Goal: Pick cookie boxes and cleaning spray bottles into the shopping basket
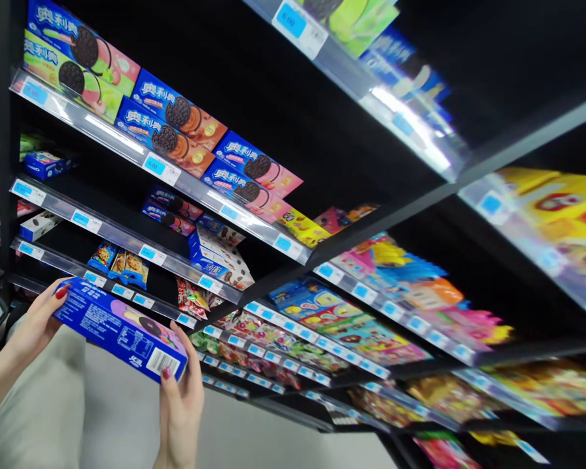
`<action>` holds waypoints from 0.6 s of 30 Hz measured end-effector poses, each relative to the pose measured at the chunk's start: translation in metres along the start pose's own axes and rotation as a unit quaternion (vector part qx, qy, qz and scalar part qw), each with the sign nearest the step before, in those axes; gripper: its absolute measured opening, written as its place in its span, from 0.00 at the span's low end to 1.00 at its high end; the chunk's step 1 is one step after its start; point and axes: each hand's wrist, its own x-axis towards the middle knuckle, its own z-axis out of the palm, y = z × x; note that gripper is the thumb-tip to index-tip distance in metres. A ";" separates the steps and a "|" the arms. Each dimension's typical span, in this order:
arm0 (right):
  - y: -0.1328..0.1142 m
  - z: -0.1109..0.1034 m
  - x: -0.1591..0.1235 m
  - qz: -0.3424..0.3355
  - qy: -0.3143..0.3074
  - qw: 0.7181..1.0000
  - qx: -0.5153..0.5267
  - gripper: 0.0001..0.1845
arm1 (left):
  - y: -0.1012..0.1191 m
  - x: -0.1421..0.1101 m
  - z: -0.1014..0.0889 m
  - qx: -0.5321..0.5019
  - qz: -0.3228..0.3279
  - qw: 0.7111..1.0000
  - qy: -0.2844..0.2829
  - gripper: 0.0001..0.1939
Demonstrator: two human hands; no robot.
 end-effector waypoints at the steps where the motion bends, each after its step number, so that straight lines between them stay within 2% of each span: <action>1: 0.002 0.000 0.001 0.005 0.017 1.000 0.016 0.30 | 0.002 -0.004 0.002 0.013 0.006 1.000 -0.005 0.27; 4: 0.006 -0.002 0.003 0.008 0.060 0.997 0.041 0.31 | 0.006 -0.012 0.007 0.039 0.013 0.999 -0.018 0.30; 8: 0.004 -0.005 0.004 -0.004 0.065 0.997 0.033 0.33 | 0.009 -0.014 0.011 0.051 0.025 0.997 -0.053 0.31; 11: 0.002 -0.013 0.000 -0.020 0.048 0.999 0.013 0.38 | 0.011 -0.010 0.006 0.038 0.052 0.991 -0.117 0.31; 14: 0.002 -0.026 -0.006 -0.068 0.042 0.997 -0.014 0.43 | 0.014 -0.005 -0.004 0.033 0.089 0.974 -0.204 0.35; 16: 0.004 -0.035 -0.011 -0.121 0.033 0.992 -0.021 0.42 | 0.016 -0.004 -0.012 0.029 0.108 0.957 -0.269 0.38; 18: 0.008 -0.044 -0.013 -0.176 0.022 0.984 -0.018 0.37 | 0.019 -0.005 -0.018 0.017 0.138 0.939 -0.315 0.38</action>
